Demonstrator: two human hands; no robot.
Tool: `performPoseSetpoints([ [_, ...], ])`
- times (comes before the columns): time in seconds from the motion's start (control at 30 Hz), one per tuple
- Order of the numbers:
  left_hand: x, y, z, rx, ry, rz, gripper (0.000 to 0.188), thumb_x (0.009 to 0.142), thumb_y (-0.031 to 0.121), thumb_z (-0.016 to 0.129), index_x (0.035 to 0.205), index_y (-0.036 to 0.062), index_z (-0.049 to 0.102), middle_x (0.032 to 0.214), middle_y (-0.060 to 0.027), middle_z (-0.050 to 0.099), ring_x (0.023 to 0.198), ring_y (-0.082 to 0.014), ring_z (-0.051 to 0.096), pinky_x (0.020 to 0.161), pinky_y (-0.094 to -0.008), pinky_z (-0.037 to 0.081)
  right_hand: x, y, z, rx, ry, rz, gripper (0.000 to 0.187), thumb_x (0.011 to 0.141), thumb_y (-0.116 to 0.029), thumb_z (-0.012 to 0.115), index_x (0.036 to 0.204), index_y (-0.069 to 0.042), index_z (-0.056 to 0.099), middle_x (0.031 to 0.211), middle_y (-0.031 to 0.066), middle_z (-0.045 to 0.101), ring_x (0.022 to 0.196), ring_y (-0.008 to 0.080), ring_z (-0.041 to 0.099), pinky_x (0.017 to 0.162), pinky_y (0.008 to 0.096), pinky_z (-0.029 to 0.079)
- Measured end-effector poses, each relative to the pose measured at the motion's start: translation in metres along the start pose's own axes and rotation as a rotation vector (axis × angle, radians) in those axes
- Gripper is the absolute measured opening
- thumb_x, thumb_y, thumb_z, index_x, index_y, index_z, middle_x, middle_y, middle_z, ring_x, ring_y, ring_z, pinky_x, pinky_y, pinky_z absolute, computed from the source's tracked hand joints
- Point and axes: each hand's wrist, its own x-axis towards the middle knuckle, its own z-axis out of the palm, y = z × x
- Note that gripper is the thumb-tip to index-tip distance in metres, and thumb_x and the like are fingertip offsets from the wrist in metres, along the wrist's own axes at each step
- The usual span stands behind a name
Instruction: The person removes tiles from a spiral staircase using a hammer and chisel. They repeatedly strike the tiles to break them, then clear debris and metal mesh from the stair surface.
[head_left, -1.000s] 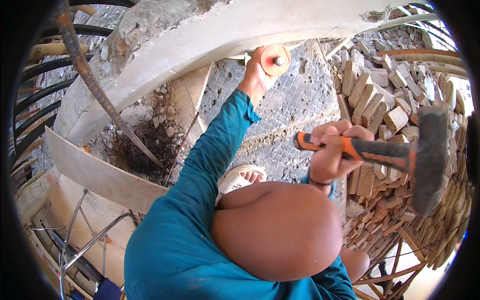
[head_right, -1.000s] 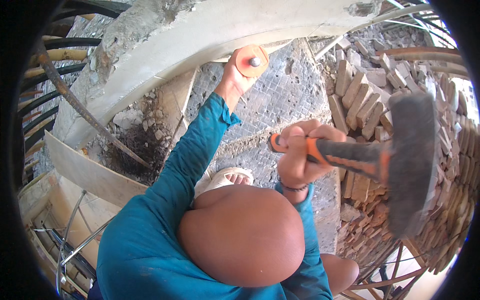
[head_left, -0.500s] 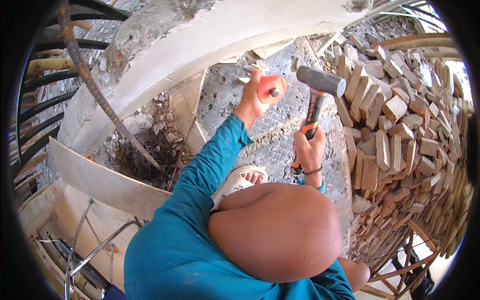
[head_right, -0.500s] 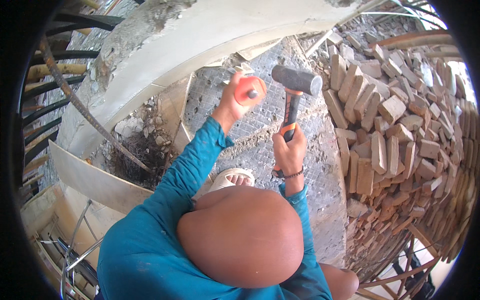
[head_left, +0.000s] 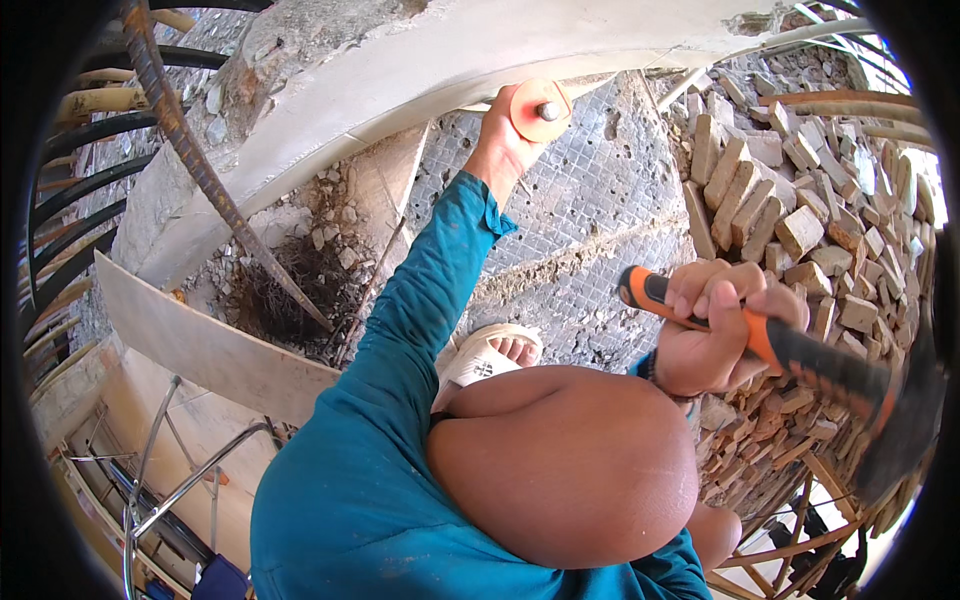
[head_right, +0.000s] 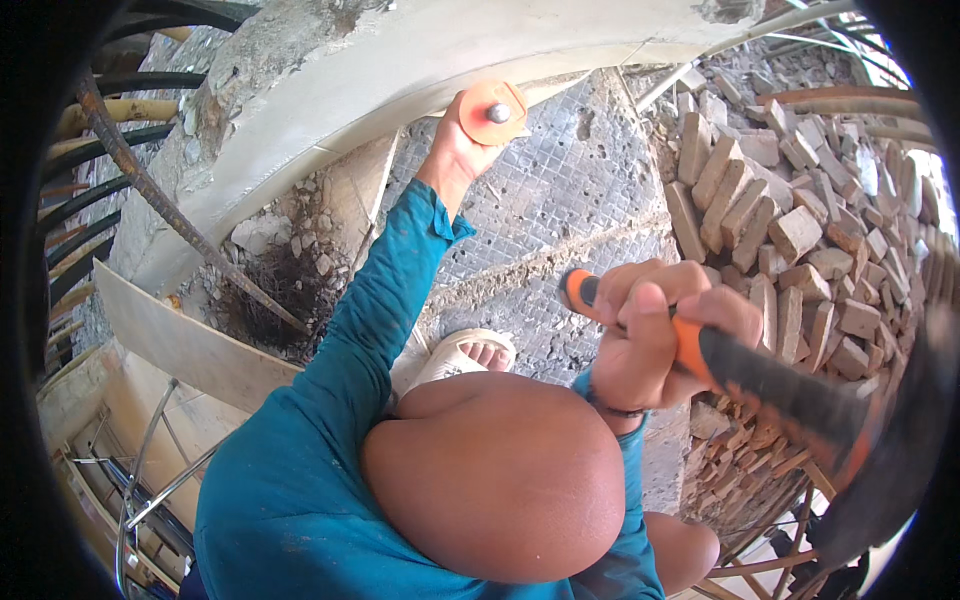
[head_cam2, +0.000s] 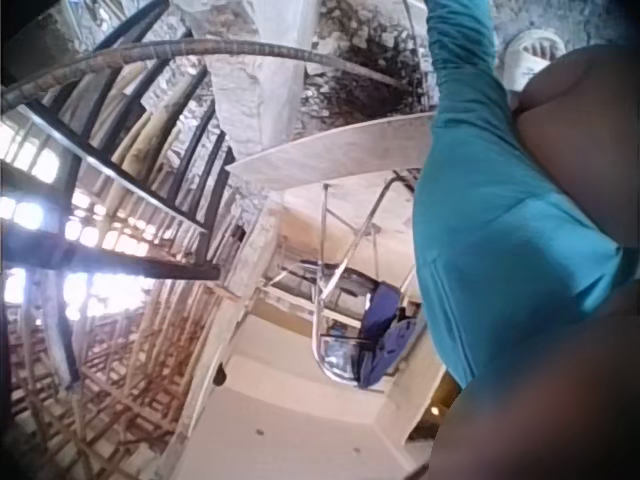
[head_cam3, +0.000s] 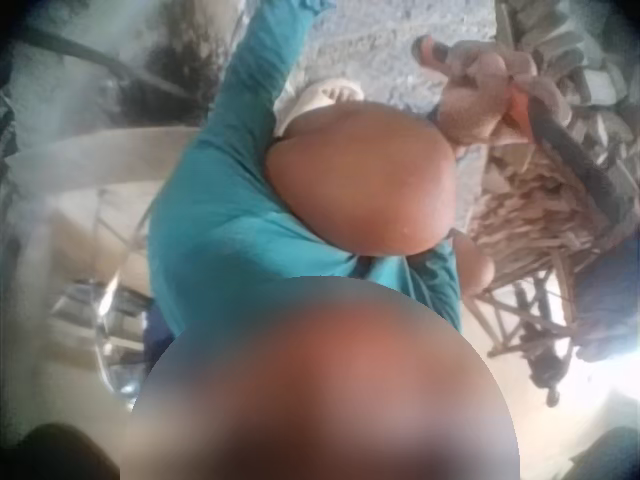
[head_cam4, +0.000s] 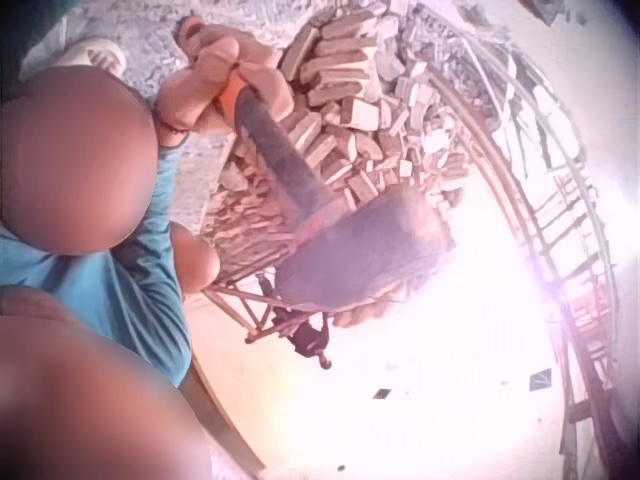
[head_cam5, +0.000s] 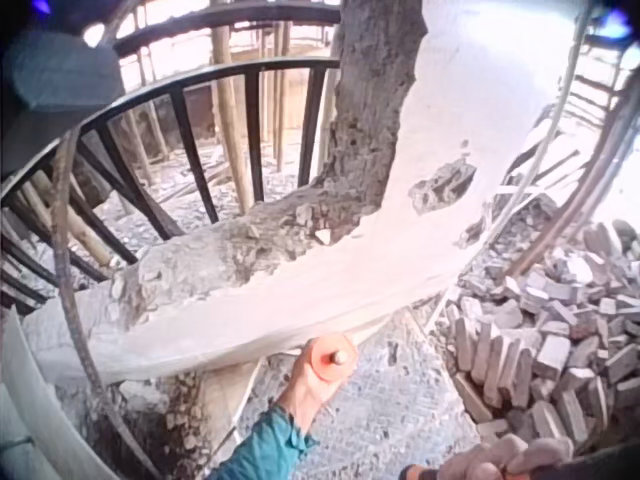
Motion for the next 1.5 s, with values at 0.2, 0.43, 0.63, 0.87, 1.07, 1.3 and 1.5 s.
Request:
performPoseSetpoints([
  [0.2,0.008,0.005,-0.009,0.163,-0.299,0.062,0.018,0.089,0.010,0.058,0.102,-0.0013,0.063,0.104,-0.0139,0.066,0.095,-0.0240,0.064,0.086,-0.0398,0.054,-0.048,0.093,0.003,-0.867,-0.294,0.401,0.008,0.081,-0.002,0.059,0.086,-0.004,0.054,0.064,0.0062,0.055,0.055,0.0163,0.053,0.054,0.0316,0.045],
  [0.43,0.001,0.007,-0.010,0.039,-0.258,-0.066,0.024,0.091,0.018,0.057,0.104,-0.0009,0.063,0.106,-0.0169,0.066,0.098,-0.0290,0.064,0.088,-0.0422,0.054,-0.056,0.087,-0.033,-0.784,-0.327,0.736,0.010,0.075,-0.008,0.063,0.081,-0.004,0.056,0.060,0.0048,0.053,0.054,0.0149,0.049,0.054,0.0327,0.043],
  [0.63,-0.004,0.002,0.001,0.009,-0.059,-0.022,0.022,0.091,0.018,0.061,0.103,0.0000,0.060,0.099,-0.0104,0.065,0.091,-0.0222,0.065,0.084,-0.0397,0.058,0.005,0.014,-0.013,-0.227,-0.113,0.110,0.007,0.080,0.004,0.057,0.085,-0.001,0.056,0.061,0.0061,0.056,0.051,0.0127,0.053,0.047,0.0266,0.043],
  [0.87,0.014,0.003,-0.015,0.186,-0.390,0.033,0.022,0.094,0.020,0.057,0.105,0.0011,0.060,0.103,-0.0113,0.066,0.094,-0.0235,0.065,0.082,-0.0382,0.057,-0.037,0.094,-0.010,-0.832,-0.318,0.299,0.006,0.078,-0.006,0.061,0.082,-0.004,0.057,0.062,0.0091,0.055,0.054,0.0201,0.054,0.055,0.0353,0.045],
  [1.07,-0.003,-0.006,-0.030,0.054,-0.317,-0.029,0.026,0.095,0.023,0.058,0.105,-0.0008,0.063,0.100,-0.0129,0.068,0.091,-0.0242,0.066,0.087,-0.0373,0.054,-0.082,0.111,-0.070,-0.636,-0.215,0.887,0.010,0.079,-0.006,0.060,0.081,-0.004,0.051,0.061,0.0035,0.053,0.050,0.0123,0.050,0.048,0.0313,0.044],
  [1.3,-0.090,-0.062,-0.042,0.404,0.165,-0.270,0.014,0.098,0.027,0.060,0.101,0.0134,0.057,0.093,-0.0047,0.063,0.086,-0.0196,0.065,0.074,-0.0402,0.057,-0.087,0.085,-0.108,-0.435,-0.041,1.008,0.010,0.081,-0.001,0.056,0.086,-0.003,0.048,0.057,0.0027,0.051,0.042,0.0117,0.050,0.039,0.0271,0.042],
  [1.5,-0.062,-0.041,-0.041,0.571,0.086,-0.216,0.011,0.095,0.026,0.062,0.094,0.0190,0.054,0.091,-0.0034,0.060,0.084,-0.0197,0.065,0.074,-0.0405,0.058,-0.092,0.078,-0.131,-0.191,0.018,1.099,0.008,0.080,-0.001,0.055,0.085,-0.002,0.050,0.059,0.0051,0.053,0.042,0.0140,0.052,0.039,0.0295,0.044],
])
